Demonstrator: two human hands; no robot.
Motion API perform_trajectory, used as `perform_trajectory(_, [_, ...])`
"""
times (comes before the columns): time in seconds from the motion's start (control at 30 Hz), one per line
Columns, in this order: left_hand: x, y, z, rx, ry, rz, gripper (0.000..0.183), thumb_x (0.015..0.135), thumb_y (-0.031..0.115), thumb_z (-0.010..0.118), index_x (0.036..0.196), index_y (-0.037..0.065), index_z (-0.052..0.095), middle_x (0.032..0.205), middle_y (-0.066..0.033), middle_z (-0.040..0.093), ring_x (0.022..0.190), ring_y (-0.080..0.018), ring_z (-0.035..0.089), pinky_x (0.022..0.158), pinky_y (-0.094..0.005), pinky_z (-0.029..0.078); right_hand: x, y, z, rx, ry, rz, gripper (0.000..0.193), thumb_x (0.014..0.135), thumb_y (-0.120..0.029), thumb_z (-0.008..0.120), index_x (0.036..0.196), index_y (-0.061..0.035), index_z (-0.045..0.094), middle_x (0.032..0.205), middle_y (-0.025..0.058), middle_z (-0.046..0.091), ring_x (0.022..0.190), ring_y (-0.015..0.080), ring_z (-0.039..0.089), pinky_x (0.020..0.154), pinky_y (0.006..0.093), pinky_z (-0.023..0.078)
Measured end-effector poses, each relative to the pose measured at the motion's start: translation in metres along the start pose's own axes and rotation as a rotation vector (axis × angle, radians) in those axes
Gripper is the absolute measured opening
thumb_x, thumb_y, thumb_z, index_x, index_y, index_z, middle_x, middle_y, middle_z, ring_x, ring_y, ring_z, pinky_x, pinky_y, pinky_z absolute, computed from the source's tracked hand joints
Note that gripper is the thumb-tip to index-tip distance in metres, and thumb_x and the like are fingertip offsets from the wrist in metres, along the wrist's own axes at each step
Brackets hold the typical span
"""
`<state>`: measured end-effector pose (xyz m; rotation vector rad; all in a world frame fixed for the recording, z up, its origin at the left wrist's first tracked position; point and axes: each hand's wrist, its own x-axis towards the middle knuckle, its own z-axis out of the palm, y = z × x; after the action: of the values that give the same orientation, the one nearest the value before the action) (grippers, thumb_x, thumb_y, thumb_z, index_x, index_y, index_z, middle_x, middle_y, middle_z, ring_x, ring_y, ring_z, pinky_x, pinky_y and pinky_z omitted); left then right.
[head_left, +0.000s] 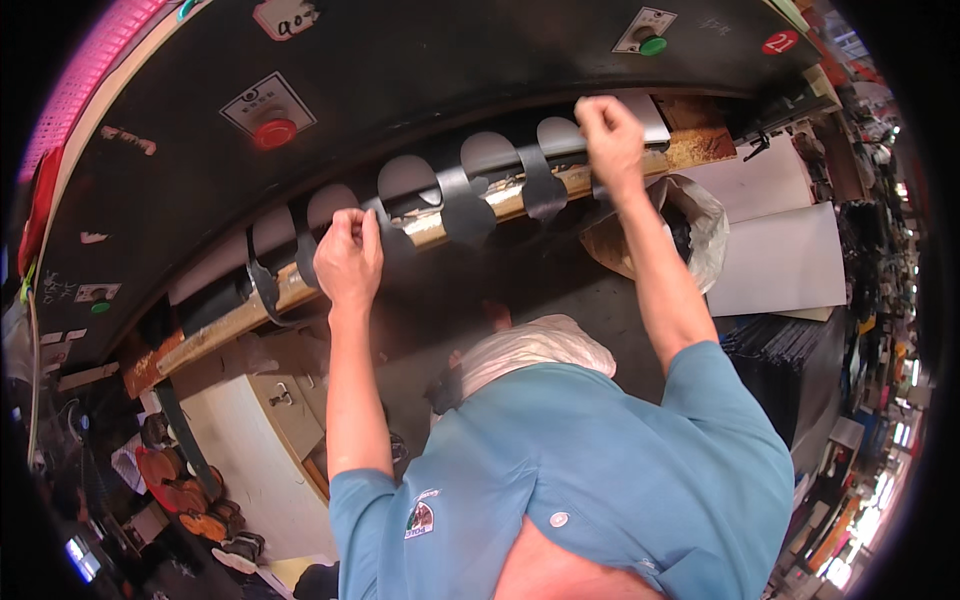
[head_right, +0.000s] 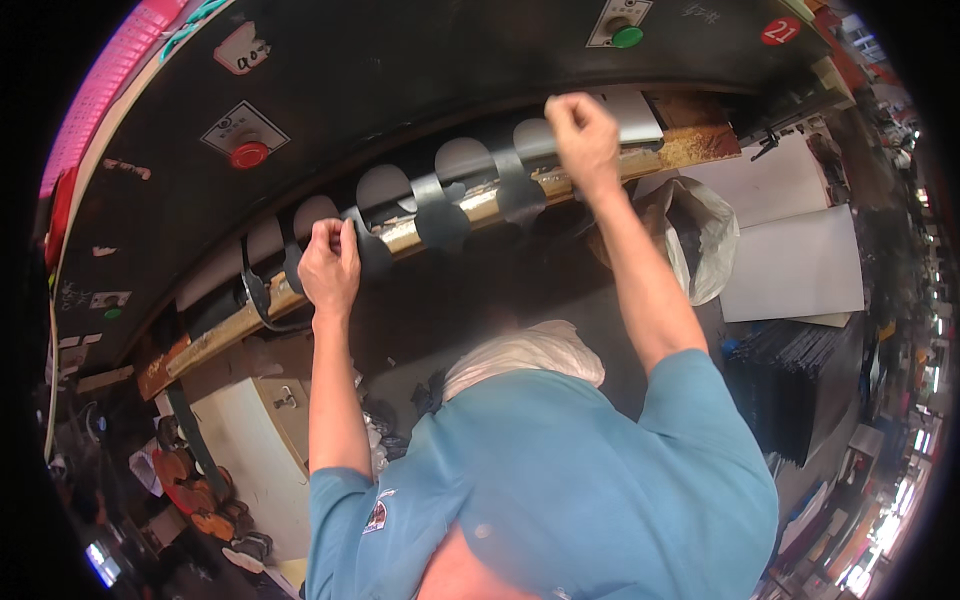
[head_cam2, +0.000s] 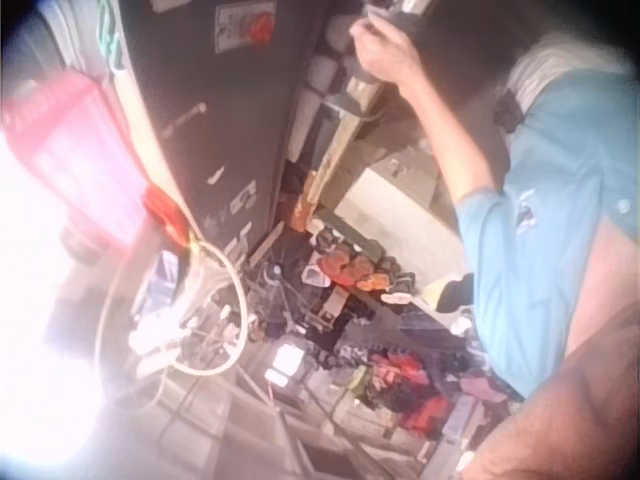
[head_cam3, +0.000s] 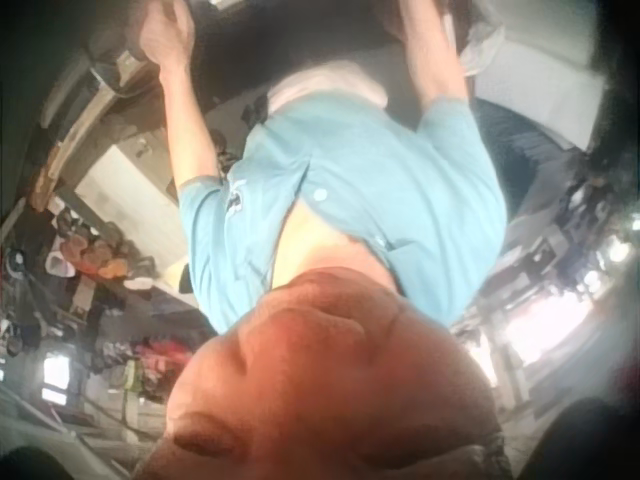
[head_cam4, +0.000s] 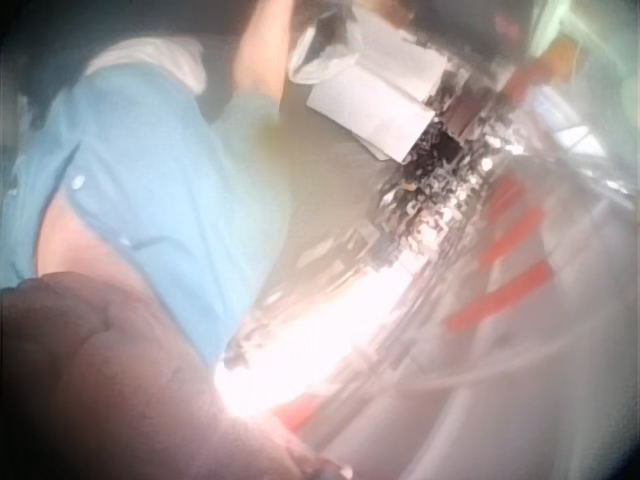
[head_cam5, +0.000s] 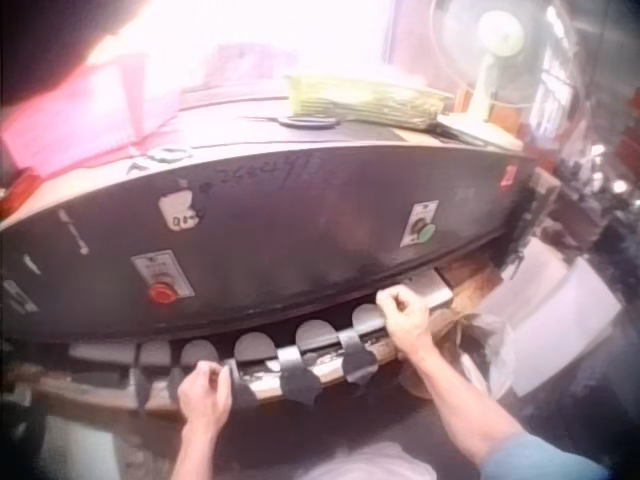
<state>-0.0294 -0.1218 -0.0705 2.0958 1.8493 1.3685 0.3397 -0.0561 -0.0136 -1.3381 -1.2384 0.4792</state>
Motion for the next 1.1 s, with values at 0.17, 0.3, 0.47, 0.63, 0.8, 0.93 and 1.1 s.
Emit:
perform_trajectory(0.17, [0.004, 0.003, 0.002, 0.038, 0.008, -0.007, 0.018, 0.095, 0.017, 0.08, 0.091, 0.009, 0.065, 0.071, -0.0079, 0.069, 0.063, -0.028, 0.069, 0.06, -0.0406, 0.054, -0.054, 0.038, 0.025, -0.445, -0.07, -0.423, 0.019, 0.089, -0.018, 0.082, 0.086, -0.0104, 0.065, 0.068, 0.0059, 0.067, 0.064, 0.0311, 0.067, 0.066, 0.0433, 0.053])
perform_trajectory(0.3, [0.004, 0.002, 0.002, 0.022, 0.005, -0.016, 0.019, 0.096, 0.019, 0.08, 0.092, 0.009, 0.064, 0.071, -0.0091, 0.069, 0.065, -0.0304, 0.07, 0.061, -0.0421, 0.053, -0.052, 0.041, 0.029, -0.444, -0.114, -0.344, 0.021, 0.09, -0.02, 0.082, 0.09, -0.0104, 0.064, 0.066, 0.0054, 0.066, 0.063, 0.0303, 0.067, 0.064, 0.043, 0.053])
perform_trajectory(0.47, [0.002, 0.003, 0.0, 0.031, -0.031, -0.038, 0.019, 0.099, 0.022, 0.078, 0.095, 0.008, 0.065, 0.074, -0.0087, 0.07, 0.066, -0.0276, 0.07, 0.063, -0.0401, 0.055, -0.054, 0.036, 0.026, -0.423, -0.119, -0.317, 0.02, 0.092, -0.022, 0.081, 0.092, -0.0092, 0.065, 0.066, 0.0063, 0.067, 0.061, 0.0313, 0.067, 0.063, 0.0441, 0.053])
perform_trajectory(0.63, [0.003, 0.006, -0.003, 0.012, -0.053, -0.078, 0.019, 0.099, 0.022, 0.077, 0.095, 0.008, 0.064, 0.074, -0.01, 0.07, 0.07, -0.0332, 0.071, 0.064, -0.0444, 0.054, -0.056, 0.045, 0.027, -0.34, -0.159, -0.233, 0.02, 0.095, -0.023, 0.08, 0.094, -0.007, 0.067, 0.068, 0.0081, 0.068, 0.063, 0.0286, 0.068, 0.064, 0.0403, 0.053])
perform_trajectory(0.8, [0.002, 0.009, -0.004, -0.018, -0.042, -0.064, 0.019, 0.097, 0.02, 0.077, 0.094, 0.007, 0.063, 0.071, -0.0113, 0.069, 0.07, -0.0357, 0.07, 0.065, -0.0479, 0.054, -0.055, 0.047, 0.017, -0.179, -0.231, -0.072, 0.019, 0.1, -0.019, 0.078, 0.099, -0.0017, 0.069, 0.076, 0.0016, 0.067, 0.068, 0.0084, 0.059, 0.065, 0.0263, 0.05])
perform_trajectory(0.93, [0.003, 0.014, -0.004, -0.043, -0.085, -0.069, 0.018, 0.095, 0.015, 0.078, 0.094, 0.006, 0.063, 0.071, -0.0122, 0.067, 0.07, -0.0361, 0.068, 0.066, -0.0484, 0.052, -0.042, 0.034, 0.006, 0.048, -0.13, 0.176, 0.014, 0.103, -0.015, 0.076, 0.102, -0.0025, 0.07, 0.082, -0.0029, 0.066, 0.071, 0.0041, 0.059, 0.065, 0.0211, 0.049])
perform_trajectory(1.1, [0.021, 0.029, -0.021, -0.137, -0.244, -0.162, 0.017, 0.093, 0.009, 0.079, 0.097, 0.004, 0.064, 0.079, -0.0137, 0.072, 0.072, -0.0337, 0.072, 0.066, -0.0431, 0.055, -0.018, -0.001, 0.037, 0.07, -0.115, 0.047, 0.014, 0.102, -0.013, 0.076, 0.109, -0.0027, 0.069, 0.092, -0.0016, 0.068, 0.082, 0.0063, 0.063, 0.076, 0.022, 0.054])
